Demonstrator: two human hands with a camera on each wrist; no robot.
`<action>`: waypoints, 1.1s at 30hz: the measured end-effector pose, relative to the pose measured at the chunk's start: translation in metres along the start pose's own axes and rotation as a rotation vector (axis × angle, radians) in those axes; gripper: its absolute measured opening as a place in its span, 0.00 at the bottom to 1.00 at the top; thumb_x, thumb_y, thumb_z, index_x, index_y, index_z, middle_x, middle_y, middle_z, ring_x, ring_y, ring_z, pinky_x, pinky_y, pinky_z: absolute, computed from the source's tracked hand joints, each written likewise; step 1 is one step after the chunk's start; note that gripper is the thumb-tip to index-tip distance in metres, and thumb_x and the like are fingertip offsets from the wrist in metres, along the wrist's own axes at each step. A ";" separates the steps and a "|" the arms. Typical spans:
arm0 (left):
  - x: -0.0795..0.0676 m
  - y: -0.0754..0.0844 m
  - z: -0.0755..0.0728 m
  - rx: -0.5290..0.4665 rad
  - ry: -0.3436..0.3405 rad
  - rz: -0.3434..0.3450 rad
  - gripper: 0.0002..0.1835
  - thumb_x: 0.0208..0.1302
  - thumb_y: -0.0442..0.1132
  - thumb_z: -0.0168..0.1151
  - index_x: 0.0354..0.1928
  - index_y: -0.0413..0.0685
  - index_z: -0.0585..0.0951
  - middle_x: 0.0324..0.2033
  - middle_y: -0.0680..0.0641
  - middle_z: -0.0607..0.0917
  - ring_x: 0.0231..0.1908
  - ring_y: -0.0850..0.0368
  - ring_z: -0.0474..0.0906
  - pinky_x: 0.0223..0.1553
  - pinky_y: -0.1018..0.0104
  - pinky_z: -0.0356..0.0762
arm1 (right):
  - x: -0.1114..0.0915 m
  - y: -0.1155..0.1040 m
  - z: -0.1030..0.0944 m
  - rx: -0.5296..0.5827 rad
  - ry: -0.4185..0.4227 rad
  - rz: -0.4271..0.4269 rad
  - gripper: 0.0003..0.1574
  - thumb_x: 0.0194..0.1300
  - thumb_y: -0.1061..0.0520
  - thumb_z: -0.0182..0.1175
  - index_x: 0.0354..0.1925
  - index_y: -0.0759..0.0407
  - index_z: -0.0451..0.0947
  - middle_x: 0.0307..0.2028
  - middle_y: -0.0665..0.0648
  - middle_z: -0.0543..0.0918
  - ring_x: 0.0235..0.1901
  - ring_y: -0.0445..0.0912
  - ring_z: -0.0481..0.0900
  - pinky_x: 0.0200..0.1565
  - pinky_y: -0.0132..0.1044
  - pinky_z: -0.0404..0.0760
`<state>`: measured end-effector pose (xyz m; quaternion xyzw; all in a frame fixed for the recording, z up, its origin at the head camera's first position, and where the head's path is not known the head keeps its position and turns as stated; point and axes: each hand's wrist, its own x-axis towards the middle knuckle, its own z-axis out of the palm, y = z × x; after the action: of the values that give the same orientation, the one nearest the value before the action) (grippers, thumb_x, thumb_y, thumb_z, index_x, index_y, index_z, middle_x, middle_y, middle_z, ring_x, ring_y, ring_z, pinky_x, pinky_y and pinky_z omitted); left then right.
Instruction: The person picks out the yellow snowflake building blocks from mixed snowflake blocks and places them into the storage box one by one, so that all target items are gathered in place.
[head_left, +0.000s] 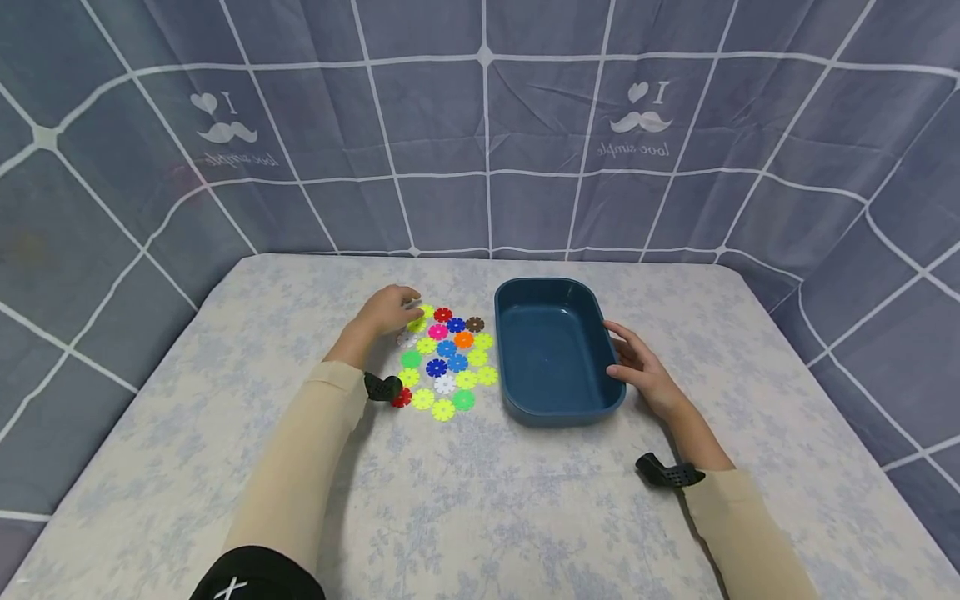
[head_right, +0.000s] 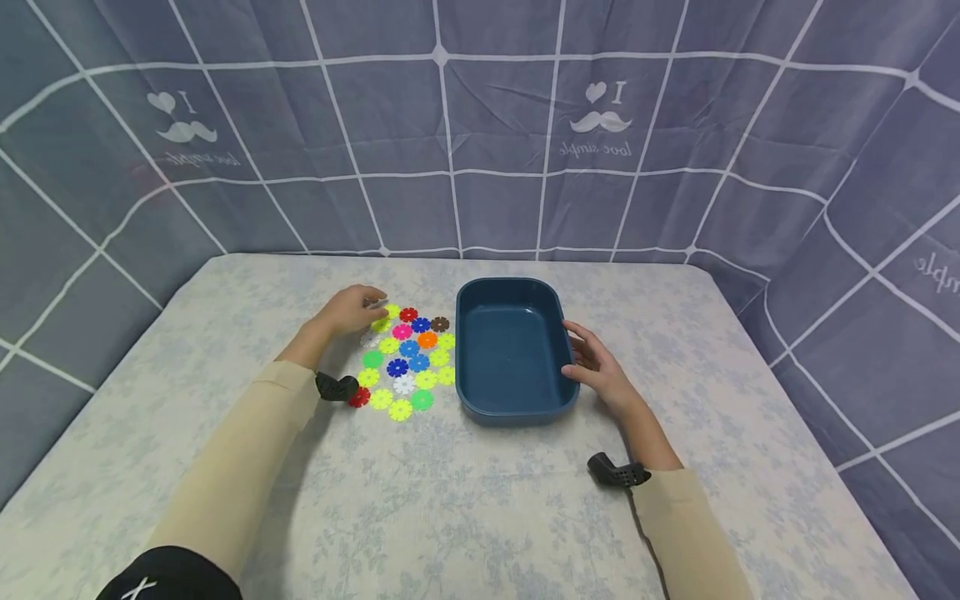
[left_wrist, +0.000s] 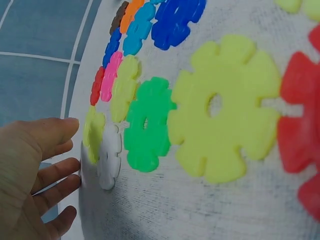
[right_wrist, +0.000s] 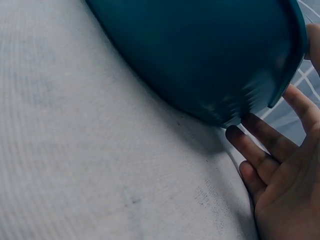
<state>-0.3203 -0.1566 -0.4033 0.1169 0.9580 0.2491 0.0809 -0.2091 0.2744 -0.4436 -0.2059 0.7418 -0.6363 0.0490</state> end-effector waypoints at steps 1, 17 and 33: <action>0.002 -0.001 0.000 -0.002 -0.004 -0.003 0.25 0.70 0.42 0.57 0.64 0.35 0.72 0.60 0.33 0.74 0.61 0.38 0.69 0.61 0.46 0.66 | 0.000 0.000 0.000 0.002 0.000 0.000 0.44 0.68 0.67 0.53 0.76 0.58 0.48 0.68 0.77 0.57 0.57 0.39 0.72 0.50 0.32 0.76; 0.008 0.005 0.007 0.100 0.034 -0.093 0.25 0.64 0.49 0.64 0.55 0.40 0.78 0.54 0.37 0.74 0.55 0.39 0.69 0.57 0.44 0.68 | 0.000 0.001 -0.001 -0.002 -0.002 0.006 0.44 0.68 0.67 0.53 0.76 0.58 0.48 0.69 0.76 0.56 0.58 0.39 0.71 0.50 0.32 0.75; 0.005 0.016 0.009 -0.058 0.084 -0.128 0.17 0.62 0.40 0.67 0.48 0.41 0.74 0.46 0.39 0.76 0.47 0.43 0.70 0.51 0.50 0.71 | 0.000 0.002 -0.001 -0.014 0.001 0.005 0.44 0.68 0.68 0.52 0.76 0.58 0.48 0.68 0.76 0.57 0.58 0.39 0.71 0.50 0.31 0.75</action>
<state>-0.3206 -0.1378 -0.4041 0.0425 0.9585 0.2755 0.0599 -0.2098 0.2752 -0.4454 -0.2042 0.7468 -0.6311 0.0488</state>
